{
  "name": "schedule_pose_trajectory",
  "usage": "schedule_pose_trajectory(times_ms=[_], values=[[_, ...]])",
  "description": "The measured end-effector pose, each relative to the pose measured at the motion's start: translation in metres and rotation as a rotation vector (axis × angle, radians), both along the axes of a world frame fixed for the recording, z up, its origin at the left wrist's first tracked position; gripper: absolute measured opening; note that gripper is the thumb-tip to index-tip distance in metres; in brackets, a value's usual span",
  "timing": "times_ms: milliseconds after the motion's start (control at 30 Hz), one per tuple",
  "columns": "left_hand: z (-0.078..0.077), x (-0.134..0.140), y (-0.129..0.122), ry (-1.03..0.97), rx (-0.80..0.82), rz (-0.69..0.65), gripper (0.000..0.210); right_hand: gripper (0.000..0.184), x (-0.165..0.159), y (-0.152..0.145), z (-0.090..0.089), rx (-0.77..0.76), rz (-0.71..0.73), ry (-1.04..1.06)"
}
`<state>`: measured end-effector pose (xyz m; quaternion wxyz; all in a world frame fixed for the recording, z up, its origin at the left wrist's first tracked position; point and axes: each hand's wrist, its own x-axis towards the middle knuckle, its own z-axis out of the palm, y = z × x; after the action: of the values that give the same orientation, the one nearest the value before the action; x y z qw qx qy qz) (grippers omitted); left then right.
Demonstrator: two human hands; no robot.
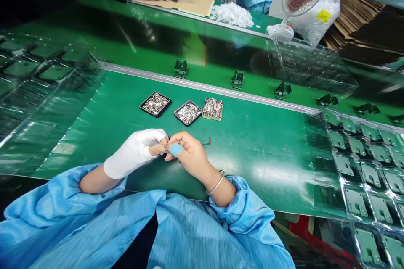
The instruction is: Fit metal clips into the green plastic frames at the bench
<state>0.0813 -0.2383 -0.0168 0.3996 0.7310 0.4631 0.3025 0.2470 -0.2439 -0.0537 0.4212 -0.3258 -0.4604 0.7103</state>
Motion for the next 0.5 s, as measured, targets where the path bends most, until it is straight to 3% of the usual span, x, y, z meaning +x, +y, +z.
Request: schedule_pose_trajectory(times_ms=[100,167,367,500], values=[[-0.007,0.001,-0.007,0.054,0.181,0.137,0.034,0.045,-0.003,-0.001,0.001,-0.101,-0.007,0.064],[-0.011,-0.001,-0.01,0.117,0.287,0.159,0.035,0.045,-0.005,-0.002,0.001,-0.117,-0.019,0.071],[-0.017,-0.014,-0.009,0.192,0.465,-0.006,0.036,0.039,-0.001,0.0,-0.001,-0.033,0.08,-0.035],[-0.022,-0.023,-0.011,0.24,0.472,-0.107,0.037,0.023,0.005,0.001,0.001,0.168,0.167,-0.188]])
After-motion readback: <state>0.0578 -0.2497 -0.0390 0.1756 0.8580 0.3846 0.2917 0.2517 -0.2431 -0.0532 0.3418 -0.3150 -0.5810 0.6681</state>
